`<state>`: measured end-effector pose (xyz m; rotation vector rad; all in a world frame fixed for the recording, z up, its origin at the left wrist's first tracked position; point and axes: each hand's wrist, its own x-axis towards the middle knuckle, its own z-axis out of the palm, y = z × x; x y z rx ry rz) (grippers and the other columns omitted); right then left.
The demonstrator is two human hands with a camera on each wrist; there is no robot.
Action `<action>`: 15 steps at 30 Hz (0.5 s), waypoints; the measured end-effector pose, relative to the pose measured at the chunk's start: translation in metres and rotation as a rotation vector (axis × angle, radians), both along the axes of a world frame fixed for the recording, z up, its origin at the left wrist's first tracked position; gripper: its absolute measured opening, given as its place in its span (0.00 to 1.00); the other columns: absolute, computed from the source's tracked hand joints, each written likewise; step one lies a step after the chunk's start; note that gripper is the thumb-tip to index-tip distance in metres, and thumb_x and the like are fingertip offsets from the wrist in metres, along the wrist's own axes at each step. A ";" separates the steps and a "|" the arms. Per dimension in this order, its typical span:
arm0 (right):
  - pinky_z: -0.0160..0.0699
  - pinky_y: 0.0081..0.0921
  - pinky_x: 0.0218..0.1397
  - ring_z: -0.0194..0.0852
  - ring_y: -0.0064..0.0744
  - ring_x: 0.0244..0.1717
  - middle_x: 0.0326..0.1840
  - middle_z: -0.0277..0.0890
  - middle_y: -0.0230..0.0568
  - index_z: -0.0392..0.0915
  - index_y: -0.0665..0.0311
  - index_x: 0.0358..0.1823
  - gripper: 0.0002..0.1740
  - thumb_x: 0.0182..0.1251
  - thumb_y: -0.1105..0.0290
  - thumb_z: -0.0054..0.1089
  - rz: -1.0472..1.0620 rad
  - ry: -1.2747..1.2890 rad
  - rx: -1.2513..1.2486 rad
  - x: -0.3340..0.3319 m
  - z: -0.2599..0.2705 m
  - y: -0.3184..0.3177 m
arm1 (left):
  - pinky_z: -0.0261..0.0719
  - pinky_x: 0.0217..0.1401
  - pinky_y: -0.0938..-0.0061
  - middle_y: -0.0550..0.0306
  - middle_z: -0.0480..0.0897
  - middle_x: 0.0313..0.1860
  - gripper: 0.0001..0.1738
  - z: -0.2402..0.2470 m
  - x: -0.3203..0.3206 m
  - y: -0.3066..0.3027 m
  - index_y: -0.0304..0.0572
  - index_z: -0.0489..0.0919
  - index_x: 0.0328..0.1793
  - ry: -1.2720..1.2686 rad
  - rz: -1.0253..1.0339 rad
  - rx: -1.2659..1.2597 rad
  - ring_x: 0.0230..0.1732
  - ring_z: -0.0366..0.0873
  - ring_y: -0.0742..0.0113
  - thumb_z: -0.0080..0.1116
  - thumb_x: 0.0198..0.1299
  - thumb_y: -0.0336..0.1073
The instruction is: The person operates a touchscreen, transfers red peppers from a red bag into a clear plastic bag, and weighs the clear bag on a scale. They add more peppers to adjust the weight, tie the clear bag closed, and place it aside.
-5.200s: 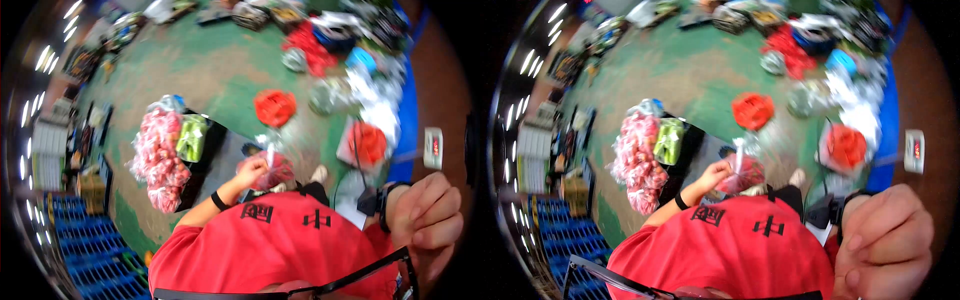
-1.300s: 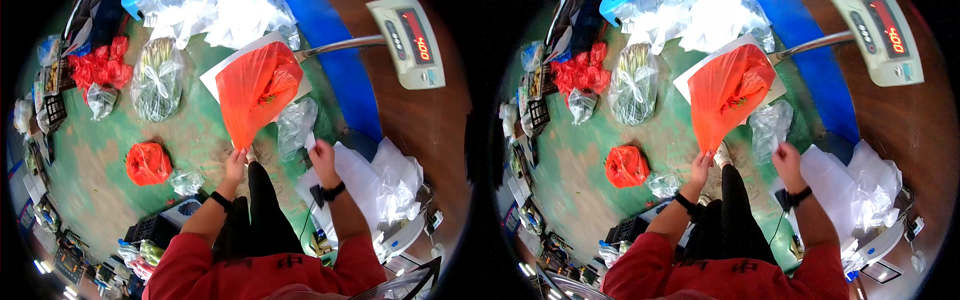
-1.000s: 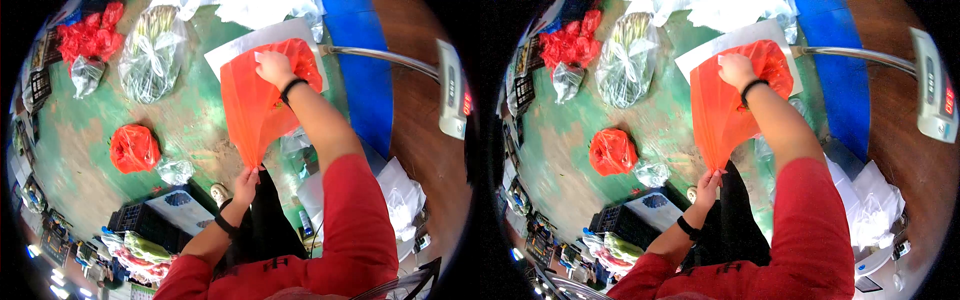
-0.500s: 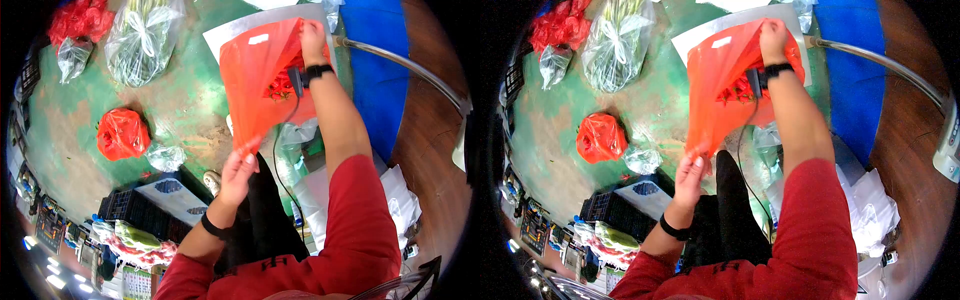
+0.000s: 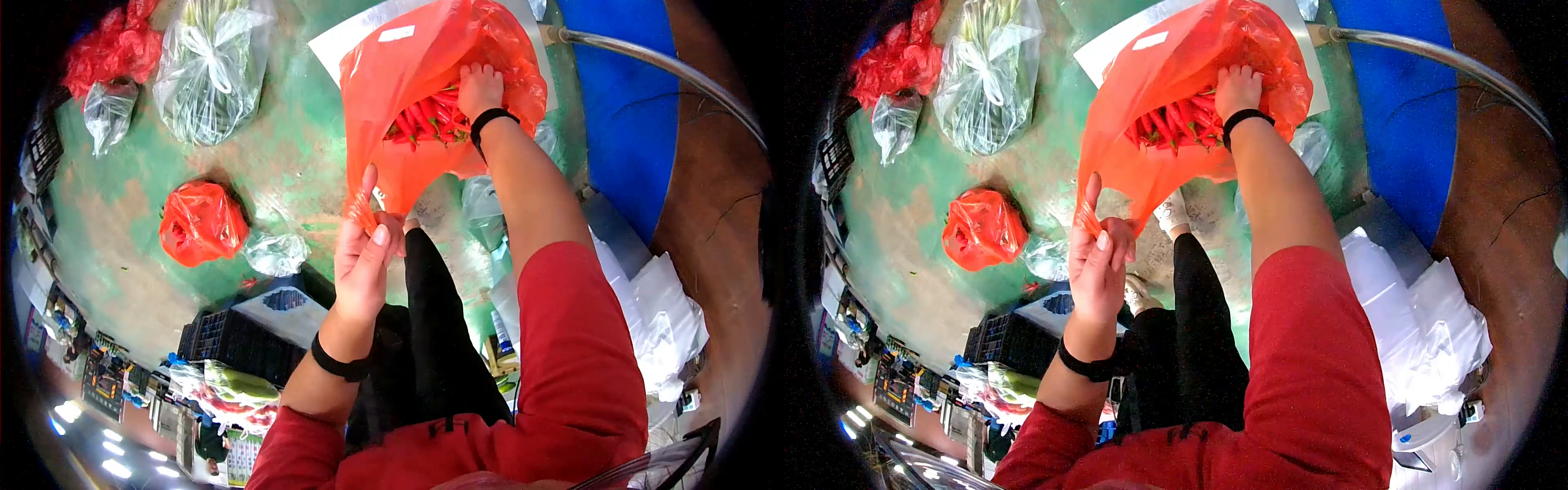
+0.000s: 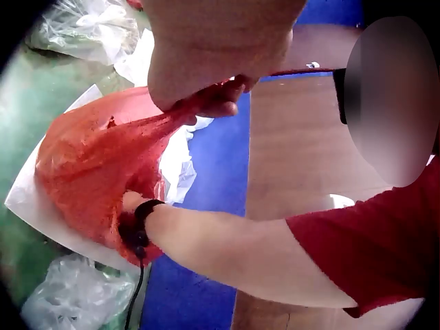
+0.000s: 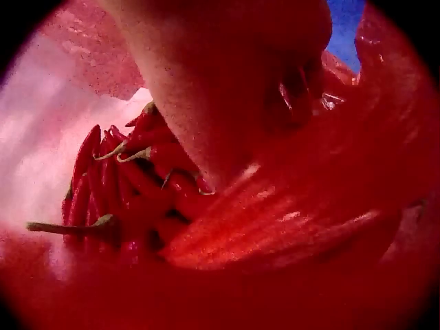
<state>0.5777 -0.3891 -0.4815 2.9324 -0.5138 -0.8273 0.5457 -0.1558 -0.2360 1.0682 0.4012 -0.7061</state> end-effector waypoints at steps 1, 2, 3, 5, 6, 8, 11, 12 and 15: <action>0.58 0.43 0.59 0.63 0.40 0.56 0.51 0.70 0.42 0.73 0.57 0.47 0.19 0.54 0.59 0.52 0.078 0.098 -0.020 0.002 0.015 0.000 | 0.61 0.49 0.77 0.70 0.58 0.17 0.35 -0.001 -0.002 0.001 0.37 0.46 0.71 0.019 -0.008 0.006 0.23 0.59 0.77 0.46 0.62 0.39; 0.55 0.43 0.61 0.61 0.39 0.58 0.52 0.70 0.41 0.72 0.57 0.48 0.20 0.54 0.57 0.52 0.159 0.193 -0.044 0.005 0.025 -0.001 | 0.61 0.49 0.77 0.70 0.58 0.17 0.35 -0.001 -0.002 0.001 0.36 0.46 0.71 0.033 -0.013 0.010 0.23 0.59 0.77 0.46 0.62 0.39; 0.54 0.43 0.62 0.64 0.40 0.57 0.52 0.71 0.41 0.73 0.58 0.47 0.23 0.52 0.54 0.55 0.125 0.266 -0.034 0.002 0.023 -0.003 | 0.61 0.49 0.77 0.70 0.58 0.18 0.35 0.001 -0.001 0.001 0.36 0.46 0.71 0.039 -0.014 0.001 0.23 0.59 0.77 0.45 0.62 0.38; 0.62 0.40 0.59 0.70 0.44 0.52 0.52 0.71 0.50 0.71 0.64 0.50 0.31 0.49 0.50 0.58 -0.077 0.366 0.243 -0.016 0.012 -0.012 | 0.61 0.49 0.77 0.70 0.58 0.18 0.35 0.003 0.001 -0.001 0.36 0.46 0.71 0.050 -0.007 -0.006 0.23 0.59 0.77 0.45 0.62 0.38; 0.63 0.37 0.58 0.70 0.45 0.53 0.52 0.71 0.51 0.70 0.66 0.50 0.30 0.51 0.51 0.57 -0.203 0.351 0.344 -0.024 0.015 -0.011 | 0.61 0.49 0.77 0.70 0.58 0.18 0.35 0.004 0.002 -0.002 0.37 0.46 0.71 0.065 -0.006 -0.004 0.24 0.58 0.77 0.45 0.62 0.37; 0.65 0.36 0.56 0.67 0.51 0.54 0.51 0.70 0.57 0.66 0.69 0.55 0.34 0.51 0.53 0.58 -0.364 0.198 0.939 -0.048 -0.013 -0.009 | 0.61 0.49 0.77 0.70 0.58 0.19 0.34 0.006 0.004 -0.004 0.37 0.46 0.71 0.070 -0.001 -0.014 0.24 0.58 0.77 0.45 0.62 0.37; 0.63 0.38 0.58 0.65 0.55 0.55 0.54 0.67 0.60 0.60 0.67 0.60 0.38 0.50 0.55 0.60 -0.382 -0.020 1.207 -0.052 0.044 0.043 | 0.61 0.47 0.78 0.70 0.59 0.19 0.34 0.004 0.003 -0.004 0.37 0.47 0.71 0.058 0.008 -0.021 0.23 0.58 0.78 0.45 0.62 0.37; 0.64 0.38 0.57 0.67 0.53 0.54 0.54 0.67 0.59 0.59 0.66 0.61 0.38 0.50 0.56 0.61 -0.287 -0.052 1.066 -0.056 0.052 0.051 | 0.61 0.45 0.79 0.70 0.59 0.19 0.34 0.004 0.001 -0.003 0.37 0.47 0.71 0.046 0.002 -0.025 0.23 0.57 0.78 0.45 0.62 0.36; 0.67 0.38 0.53 0.68 0.51 0.52 0.52 0.68 0.58 0.59 0.63 0.59 0.37 0.49 0.58 0.62 -0.140 0.090 0.644 -0.056 0.095 0.051 | 0.61 0.39 0.81 0.70 0.58 0.18 0.32 0.007 0.003 0.000 0.37 0.49 0.70 0.083 0.048 -0.005 0.22 0.57 0.79 0.44 0.61 0.35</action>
